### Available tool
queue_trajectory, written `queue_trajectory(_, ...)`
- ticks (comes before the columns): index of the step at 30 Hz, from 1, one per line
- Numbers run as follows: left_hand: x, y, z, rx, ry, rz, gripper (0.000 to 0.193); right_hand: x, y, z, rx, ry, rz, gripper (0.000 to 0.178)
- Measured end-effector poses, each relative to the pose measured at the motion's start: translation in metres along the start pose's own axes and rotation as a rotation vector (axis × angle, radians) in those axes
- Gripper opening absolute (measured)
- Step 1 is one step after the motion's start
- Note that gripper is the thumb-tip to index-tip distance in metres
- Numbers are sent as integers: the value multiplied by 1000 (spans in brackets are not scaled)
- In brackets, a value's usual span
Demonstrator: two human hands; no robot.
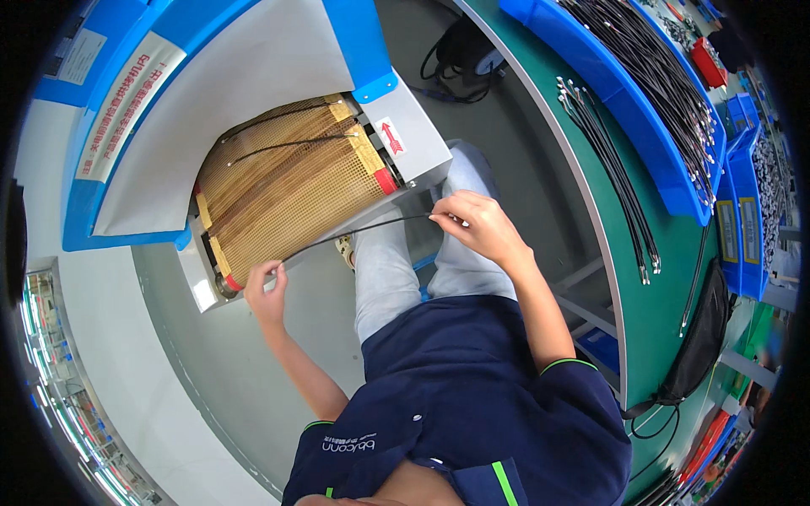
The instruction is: Manually assemble and check electrical components at a factory workstation.
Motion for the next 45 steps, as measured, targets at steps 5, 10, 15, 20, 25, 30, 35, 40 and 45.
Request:
queue_trajectory(5, 3, -35, -31, -28, -24, -7, 6, -32, -17, 10, -14, -23, 16, 9)
queue_trajectory(10, -6, -86, -69, -49, -64, -81, 7, -64, -42, 12, 87, 71, 207, 10)
queue_trajectory(15, -15, -116, -80, -132, -72, -129, 11, -88, -54, 25, 36, 113, 230, 14)
queue_trajectory(20, -17, -122, -87, -141, -108, -155, 17, -85, -58, 18, 16, 226, 213, 18)
queue_trajectory(25, -4, -101, -60, -46, -111, -27, 29, 6, -38, 6, -98, 207, 341, 18)
queue_trajectory(30, -17, -34, -34, -141, -55, 3, 26, 149, 19, 4, -379, 583, 644, 15)
queue_trajectory(35, -65, 12, 8, -70, 131, -164, 24, 211, 100, 50, -814, 897, 556, 20)
queue_trajectory(40, -91, 40, 22, -27, 216, -263, 21, 209, 100, 58, -765, 753, 516, 16)
queue_trajectory(45, -101, 45, 32, -44, 262, -317, 19, 209, 97, 62, -812, 831, 441, 16)
Point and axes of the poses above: each hand's wrist, its own y-axis away from the middle knuckle, its own x-axis out of the back of the hand, z = x × y, the point moved 6 cm from there along -y, towards the middle knuckle
